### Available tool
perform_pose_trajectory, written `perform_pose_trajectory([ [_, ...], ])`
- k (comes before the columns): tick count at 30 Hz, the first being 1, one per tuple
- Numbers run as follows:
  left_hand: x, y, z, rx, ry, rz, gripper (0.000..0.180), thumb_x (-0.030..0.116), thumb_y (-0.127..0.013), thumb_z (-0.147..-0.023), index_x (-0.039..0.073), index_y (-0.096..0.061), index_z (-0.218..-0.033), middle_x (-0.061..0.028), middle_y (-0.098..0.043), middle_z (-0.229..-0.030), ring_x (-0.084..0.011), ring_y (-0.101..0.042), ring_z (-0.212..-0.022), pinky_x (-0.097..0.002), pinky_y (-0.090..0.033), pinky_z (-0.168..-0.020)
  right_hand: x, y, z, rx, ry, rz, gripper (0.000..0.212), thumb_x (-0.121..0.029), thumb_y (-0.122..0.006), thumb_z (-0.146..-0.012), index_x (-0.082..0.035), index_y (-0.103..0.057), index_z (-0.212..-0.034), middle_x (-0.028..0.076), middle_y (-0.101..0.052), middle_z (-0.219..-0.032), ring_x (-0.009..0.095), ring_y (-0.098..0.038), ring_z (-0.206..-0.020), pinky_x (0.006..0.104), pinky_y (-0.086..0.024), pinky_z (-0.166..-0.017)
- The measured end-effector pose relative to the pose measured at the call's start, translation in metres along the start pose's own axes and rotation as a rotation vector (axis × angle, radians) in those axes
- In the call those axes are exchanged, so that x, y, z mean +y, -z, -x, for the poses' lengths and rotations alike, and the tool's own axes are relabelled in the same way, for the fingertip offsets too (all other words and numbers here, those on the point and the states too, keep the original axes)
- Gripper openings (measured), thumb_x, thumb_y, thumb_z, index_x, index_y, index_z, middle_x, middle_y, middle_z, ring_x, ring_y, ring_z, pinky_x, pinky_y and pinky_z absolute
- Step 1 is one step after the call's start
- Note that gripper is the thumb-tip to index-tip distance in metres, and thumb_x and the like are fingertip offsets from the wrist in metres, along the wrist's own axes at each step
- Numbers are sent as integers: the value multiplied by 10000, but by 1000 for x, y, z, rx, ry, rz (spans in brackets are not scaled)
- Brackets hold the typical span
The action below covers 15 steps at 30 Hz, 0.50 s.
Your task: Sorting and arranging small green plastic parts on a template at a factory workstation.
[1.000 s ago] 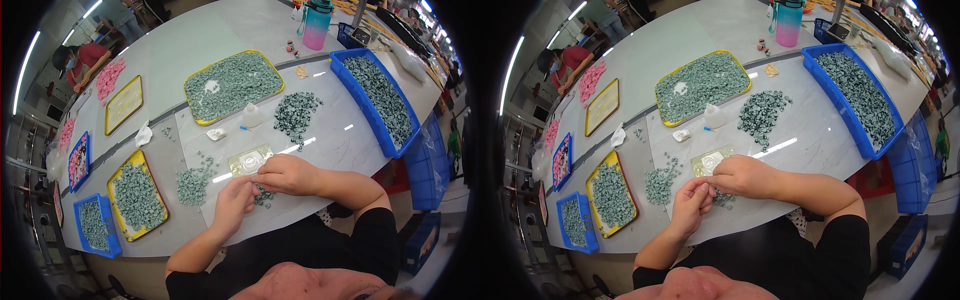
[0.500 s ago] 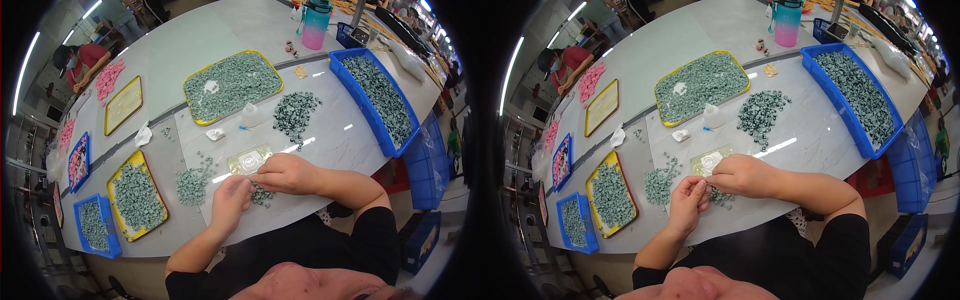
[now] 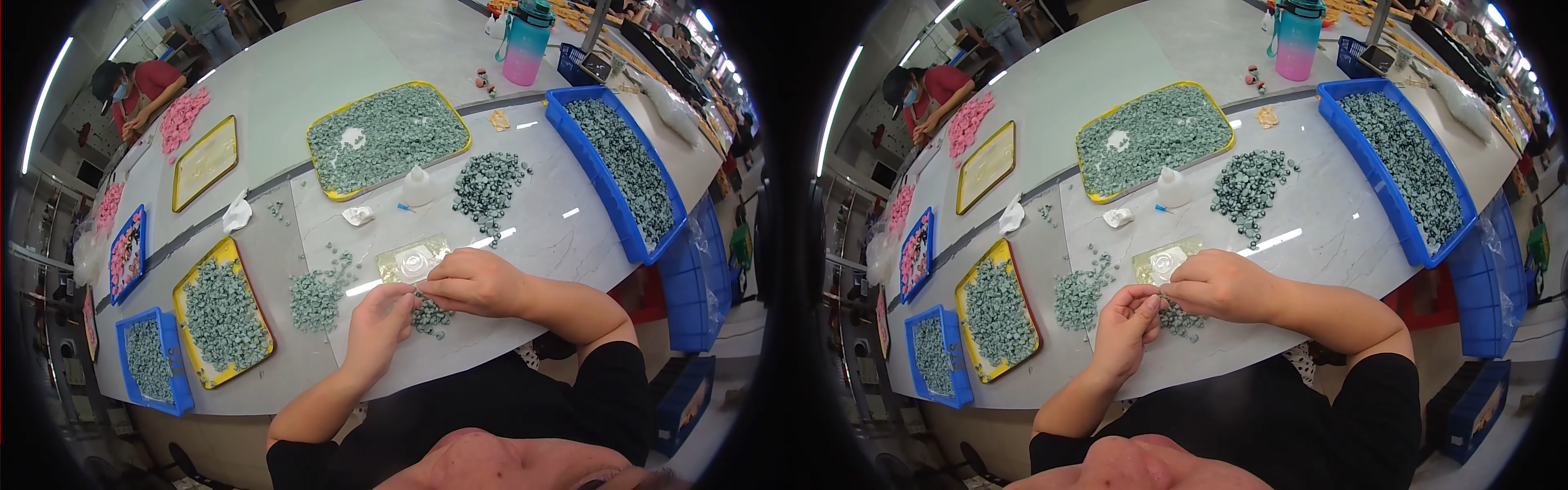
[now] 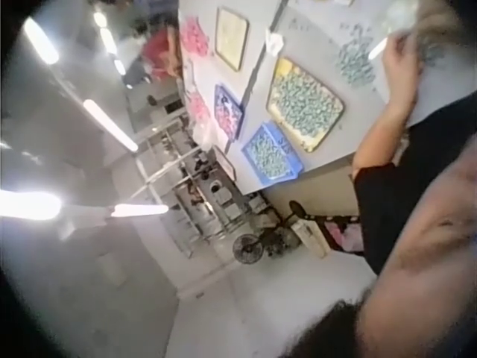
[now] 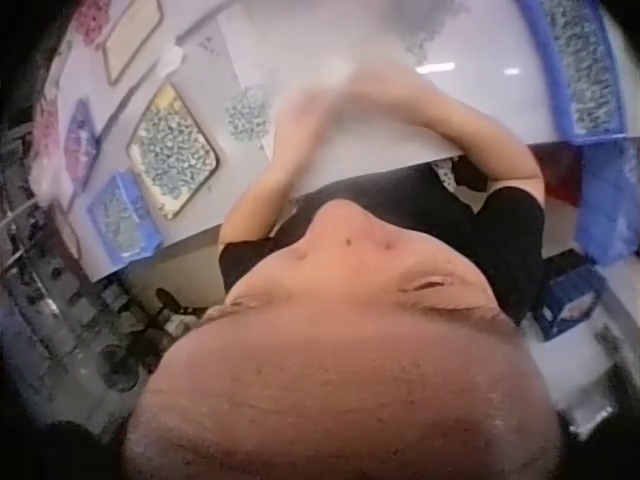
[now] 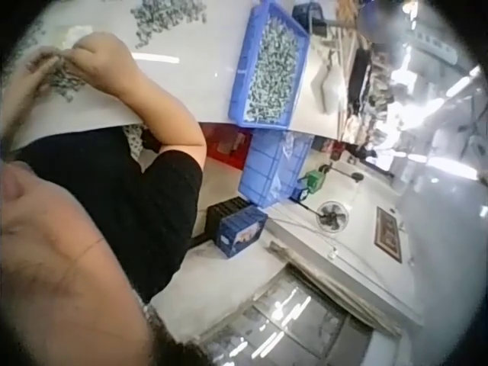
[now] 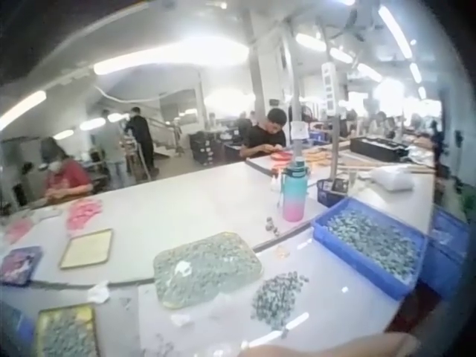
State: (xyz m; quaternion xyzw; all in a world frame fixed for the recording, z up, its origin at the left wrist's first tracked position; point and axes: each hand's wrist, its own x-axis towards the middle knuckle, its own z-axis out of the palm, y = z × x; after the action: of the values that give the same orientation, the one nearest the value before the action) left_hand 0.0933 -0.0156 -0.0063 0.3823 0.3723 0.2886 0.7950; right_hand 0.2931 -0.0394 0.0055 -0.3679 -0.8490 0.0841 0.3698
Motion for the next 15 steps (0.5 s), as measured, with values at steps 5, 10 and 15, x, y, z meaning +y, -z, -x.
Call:
perform_pose_trajectory([
  [5,1,2,0,-13,-3,-5,148,43,-518,-892,-4,-502,-1032,-65,-576,-845,-42,-357,-522,-180,-263,-438,-1,-1,-1,-6,-4,5,290,-94,-681,-692,-66,-625,-975,32,-592,-826,205,-578,-728,323,-464,-617],
  [10,1,2,0,-12,-10,-20,150,43,-520,-892,-4,-504,-1034,-74,-588,-855,-44,-361,-522,-183,-264,-439,-1,0,-1,-2,-5,-2,291,-91,-681,-691,-65,-626,-975,32,-592,-827,204,-578,-728,325,-466,-618],
  [15,0,0,0,-13,-7,-20,148,43,-524,-890,-4,-509,-1029,-83,-600,-870,-44,-365,-526,-186,-265,-443,0,1,0,-5,-4,-6,287,-88,-681,-691,-63,-625,-971,33,-592,-826,206,-579,-729,326,-466,-617],
])
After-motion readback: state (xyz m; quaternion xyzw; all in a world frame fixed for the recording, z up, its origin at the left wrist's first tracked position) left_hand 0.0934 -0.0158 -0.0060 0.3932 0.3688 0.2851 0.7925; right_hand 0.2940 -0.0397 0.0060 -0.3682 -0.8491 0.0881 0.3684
